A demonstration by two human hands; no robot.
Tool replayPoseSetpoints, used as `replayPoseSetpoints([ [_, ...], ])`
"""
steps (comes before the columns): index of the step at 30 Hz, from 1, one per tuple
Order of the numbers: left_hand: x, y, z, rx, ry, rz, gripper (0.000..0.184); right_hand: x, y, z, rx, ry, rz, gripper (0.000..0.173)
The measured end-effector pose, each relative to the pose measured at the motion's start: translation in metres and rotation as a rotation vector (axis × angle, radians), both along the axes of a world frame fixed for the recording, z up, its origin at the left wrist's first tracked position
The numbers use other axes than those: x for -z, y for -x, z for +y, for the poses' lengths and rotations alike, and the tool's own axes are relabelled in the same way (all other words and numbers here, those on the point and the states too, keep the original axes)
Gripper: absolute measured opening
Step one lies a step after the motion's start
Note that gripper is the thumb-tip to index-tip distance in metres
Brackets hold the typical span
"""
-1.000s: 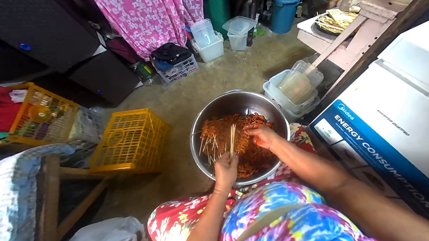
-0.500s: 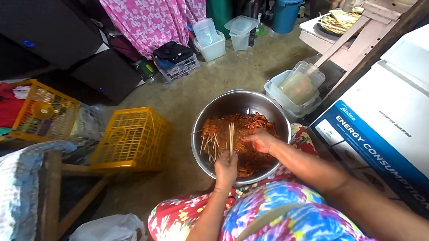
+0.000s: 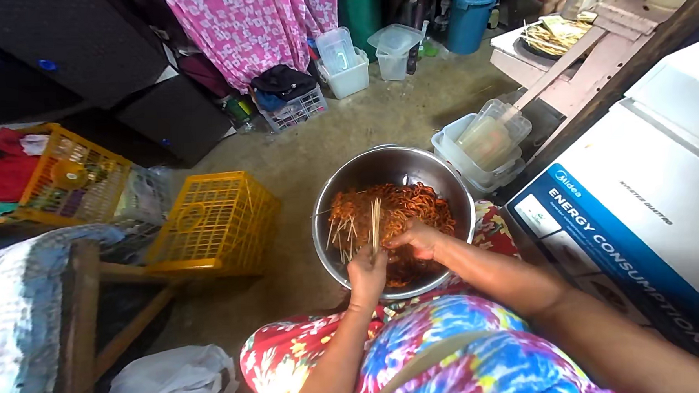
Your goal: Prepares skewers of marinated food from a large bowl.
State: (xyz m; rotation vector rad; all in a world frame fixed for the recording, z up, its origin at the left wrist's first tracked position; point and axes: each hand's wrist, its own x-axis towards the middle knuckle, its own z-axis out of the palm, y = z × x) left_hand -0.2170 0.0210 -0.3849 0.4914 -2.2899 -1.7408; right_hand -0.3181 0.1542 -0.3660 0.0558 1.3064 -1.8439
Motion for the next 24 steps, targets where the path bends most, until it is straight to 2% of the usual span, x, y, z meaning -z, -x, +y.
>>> replayPoseSetpoints([
  [7, 0.001, 0.000, 0.000, 0.000, -0.009, 0.002, 0.008, -0.001, 0.012, 0.007, 0.116, 0.026, 0.006, 0.023],
  [10, 0.000, 0.000, 0.001, 0.009, -0.007, 0.010, 0.008, 0.000, 0.007, 0.006, 0.115, 0.003, 0.058, 0.034],
  [13, 0.002, -0.001, 0.000, -0.002, -0.020, 0.017, 0.009, 0.000, 0.005, 0.003, 0.102, 0.001, 0.065, 0.033],
  [18, 0.002, 0.000, 0.001, 0.008, -0.029, 0.023, 0.009, 0.001, 0.016, 0.007, 0.216, 0.077, -0.001, 0.014],
  [24, 0.002, -0.001, 0.001, 0.008, -0.016, 0.015, 0.009, 0.003, 0.010, 0.004, 0.174, 0.028, 0.025, 0.026],
])
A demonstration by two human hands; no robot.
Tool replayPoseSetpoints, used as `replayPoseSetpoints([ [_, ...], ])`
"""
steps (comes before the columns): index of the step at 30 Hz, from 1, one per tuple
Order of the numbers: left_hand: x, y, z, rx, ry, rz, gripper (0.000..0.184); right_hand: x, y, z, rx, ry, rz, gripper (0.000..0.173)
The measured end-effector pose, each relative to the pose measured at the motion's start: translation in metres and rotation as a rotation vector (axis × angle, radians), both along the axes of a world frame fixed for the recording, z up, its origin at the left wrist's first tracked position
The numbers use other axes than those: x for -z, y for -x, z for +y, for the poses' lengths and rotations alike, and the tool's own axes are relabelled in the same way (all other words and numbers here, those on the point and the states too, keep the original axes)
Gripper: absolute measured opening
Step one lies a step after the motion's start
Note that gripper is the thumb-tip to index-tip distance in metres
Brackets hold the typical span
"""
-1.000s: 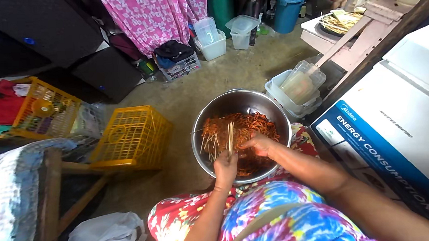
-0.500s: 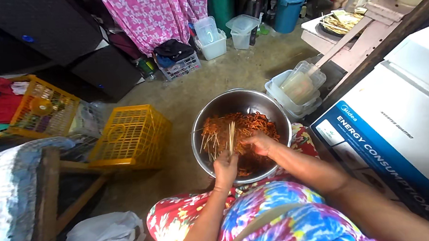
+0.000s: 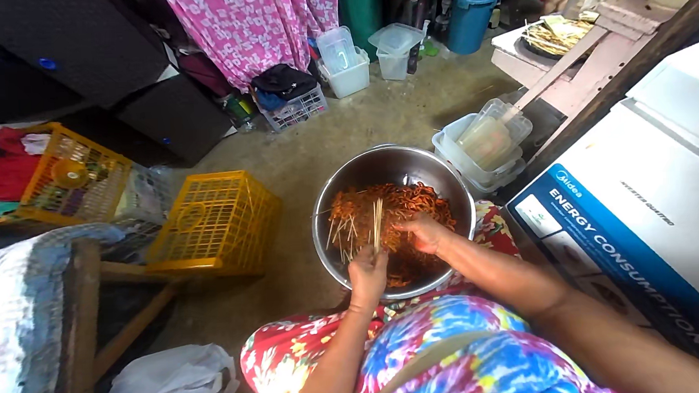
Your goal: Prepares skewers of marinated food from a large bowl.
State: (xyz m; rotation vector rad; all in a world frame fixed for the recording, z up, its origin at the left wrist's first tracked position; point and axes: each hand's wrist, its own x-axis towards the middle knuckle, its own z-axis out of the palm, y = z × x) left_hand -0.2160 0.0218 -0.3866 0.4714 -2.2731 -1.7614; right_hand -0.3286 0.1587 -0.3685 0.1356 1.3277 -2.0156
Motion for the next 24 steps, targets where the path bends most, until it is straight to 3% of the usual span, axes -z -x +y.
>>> replayPoseSetpoints([
  [6, 0.001, 0.000, -0.001, -0.001, 0.002, -0.001, 0.009, -0.001, 0.007, 0.004, 0.037, 0.054, -0.002, 0.014],
  [11, 0.000, 0.001, 0.000, 0.014, 0.015, -0.004, 0.009, 0.001, 0.008, 0.004, 0.100, 0.080, 0.002, 0.014],
  [24, 0.003, 0.001, -0.002, -0.014, 0.016, 0.010, 0.010, 0.001, 0.003, -0.001, 0.018, 0.008, 0.025, 0.013],
])
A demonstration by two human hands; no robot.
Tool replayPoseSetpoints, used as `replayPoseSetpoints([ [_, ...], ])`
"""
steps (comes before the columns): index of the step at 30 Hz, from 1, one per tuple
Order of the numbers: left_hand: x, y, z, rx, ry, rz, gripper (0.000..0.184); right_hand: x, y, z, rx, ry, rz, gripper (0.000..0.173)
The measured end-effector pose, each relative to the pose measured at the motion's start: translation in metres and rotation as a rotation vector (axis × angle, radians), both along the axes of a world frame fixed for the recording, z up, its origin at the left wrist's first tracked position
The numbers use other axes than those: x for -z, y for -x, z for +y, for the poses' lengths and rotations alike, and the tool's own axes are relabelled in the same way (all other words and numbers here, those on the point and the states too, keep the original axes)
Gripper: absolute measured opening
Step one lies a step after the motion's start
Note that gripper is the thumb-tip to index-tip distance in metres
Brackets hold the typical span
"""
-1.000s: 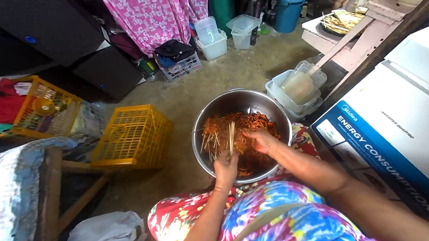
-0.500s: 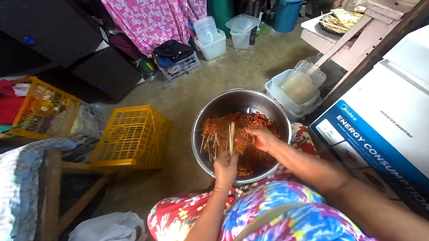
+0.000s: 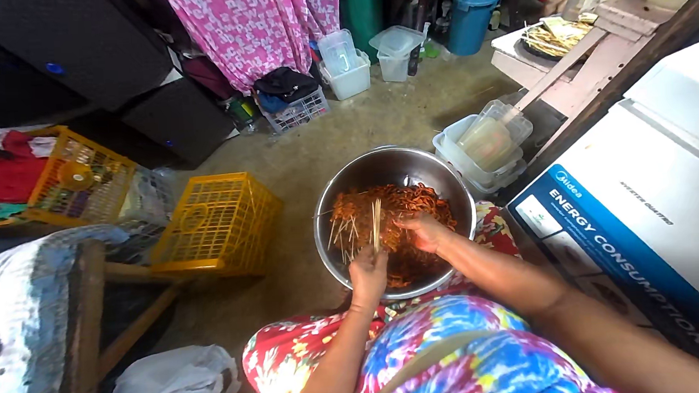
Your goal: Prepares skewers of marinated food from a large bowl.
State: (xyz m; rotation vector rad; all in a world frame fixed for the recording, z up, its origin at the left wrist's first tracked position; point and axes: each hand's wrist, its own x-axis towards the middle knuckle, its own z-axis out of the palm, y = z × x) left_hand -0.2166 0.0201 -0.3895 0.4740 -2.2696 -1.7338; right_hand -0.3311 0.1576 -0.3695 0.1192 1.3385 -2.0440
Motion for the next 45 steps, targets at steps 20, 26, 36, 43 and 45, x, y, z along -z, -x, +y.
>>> replayPoseSetpoints([
  [20, -0.002, 0.001, 0.000, 0.052, -0.033, -0.021, 0.008, 0.002, 0.023, 0.017, 0.195, -0.027, 0.101, 0.019],
  [26, -0.003, 0.000, 0.000, 0.058, -0.017, -0.018, 0.008, 0.003, 0.023, 0.017, 0.136, -0.065, 0.111, 0.016],
  [36, -0.001, 0.000, -0.001, 0.062, -0.012, -0.014, 0.009, 0.005, 0.020, 0.018, -0.051, -0.173, 0.292, 0.007],
  [43, -0.001, 0.001, -0.001, 0.054, -0.002, -0.029, 0.009, 0.013, 0.018, 0.017, -0.165, -0.198, 0.534, 0.011],
  [45, 0.000, 0.001, -0.001, 0.004, -0.014, -0.023, 0.010, 0.012, 0.018, 0.018, -0.195, -0.176, 0.522, 0.023],
])
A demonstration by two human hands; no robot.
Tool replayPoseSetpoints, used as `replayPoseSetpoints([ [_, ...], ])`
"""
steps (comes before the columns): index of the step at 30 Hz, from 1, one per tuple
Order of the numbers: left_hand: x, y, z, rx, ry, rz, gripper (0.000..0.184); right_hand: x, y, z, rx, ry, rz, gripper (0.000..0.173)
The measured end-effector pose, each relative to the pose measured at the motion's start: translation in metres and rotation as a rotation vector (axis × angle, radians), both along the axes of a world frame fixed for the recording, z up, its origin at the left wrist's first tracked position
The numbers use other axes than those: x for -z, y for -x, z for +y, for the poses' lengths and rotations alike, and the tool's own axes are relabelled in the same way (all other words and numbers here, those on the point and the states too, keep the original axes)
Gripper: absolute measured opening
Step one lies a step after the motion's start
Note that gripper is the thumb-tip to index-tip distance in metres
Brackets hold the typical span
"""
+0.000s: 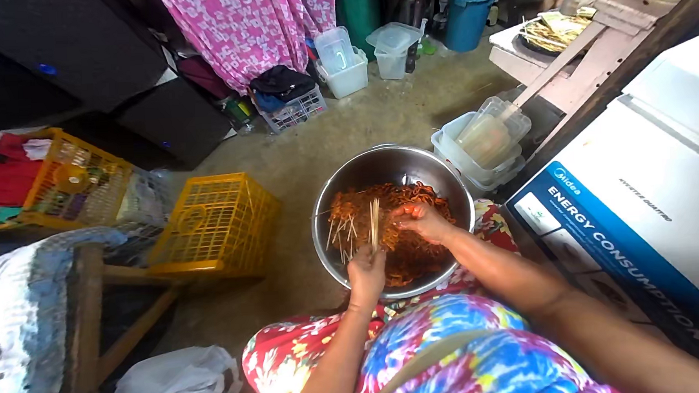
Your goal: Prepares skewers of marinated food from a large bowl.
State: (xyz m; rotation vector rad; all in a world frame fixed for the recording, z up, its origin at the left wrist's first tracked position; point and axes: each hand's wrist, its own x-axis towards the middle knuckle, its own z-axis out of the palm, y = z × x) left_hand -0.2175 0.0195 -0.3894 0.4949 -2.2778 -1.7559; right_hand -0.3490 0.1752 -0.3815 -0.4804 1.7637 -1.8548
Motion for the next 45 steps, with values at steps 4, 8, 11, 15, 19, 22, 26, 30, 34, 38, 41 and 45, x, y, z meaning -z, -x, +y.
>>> replayPoseSetpoints([
  [4, 0.003, 0.001, -0.001, -0.086, -0.025, 0.030, 0.010, 0.000, 0.004, 0.001, 0.123, 0.020, -0.128, 0.036],
  [8, 0.001, 0.000, -0.002, -0.011, -0.021, 0.016, 0.008, -0.008, 0.006, -0.001, 0.349, 0.178, -0.335, 0.017],
  [11, -0.001, 0.000, 0.000, 0.030, -0.027, 0.017, 0.008, -0.005, 0.008, -0.001, 0.377, 0.194, -0.358, 0.017],
  [15, 0.000, 0.000, 0.000, 0.035, -0.024, 0.015, 0.008, -0.004, 0.009, -0.002, 0.358, 0.133, -0.317, 0.019],
  [19, -0.003, 0.000, 0.001, 0.038, -0.020, 0.016, 0.008, -0.004, 0.009, -0.002, 0.342, 0.135, -0.333, 0.020],
  [22, -0.002, -0.001, 0.001, 0.041, -0.012, 0.017, 0.008, -0.006, 0.008, -0.002, 0.334, 0.114, -0.347, 0.018],
  [26, -0.002, 0.000, 0.002, 0.029, 0.004, 0.014, 0.008, -0.007, 0.006, -0.003, 0.318, 0.110, -0.360, 0.012],
  [30, -0.003, 0.000, 0.001, 0.029, 0.046, 0.017, 0.009, -0.008, 0.003, -0.004, 0.283, 0.066, -0.307, 0.009],
  [34, -0.003, 0.001, 0.003, 0.020, 0.044, 0.028, 0.008, -0.007, 0.003, -0.004, 0.259, 0.016, -0.324, 0.009],
  [38, -0.002, 0.001, 0.003, -0.003, 0.011, 0.028, 0.008, -0.008, 0.002, -0.005, 0.240, 0.047, -0.373, 0.012],
  [41, 0.001, 0.001, 0.001, -0.032, -0.019, 0.027, 0.010, -0.009, 0.003, 0.000, 0.171, 0.088, -0.422, 0.017],
  [45, 0.001, 0.002, 0.000, -0.035, -0.019, 0.025, 0.009, -0.010, 0.002, 0.002, 0.148, 0.078, -0.405, 0.010],
])
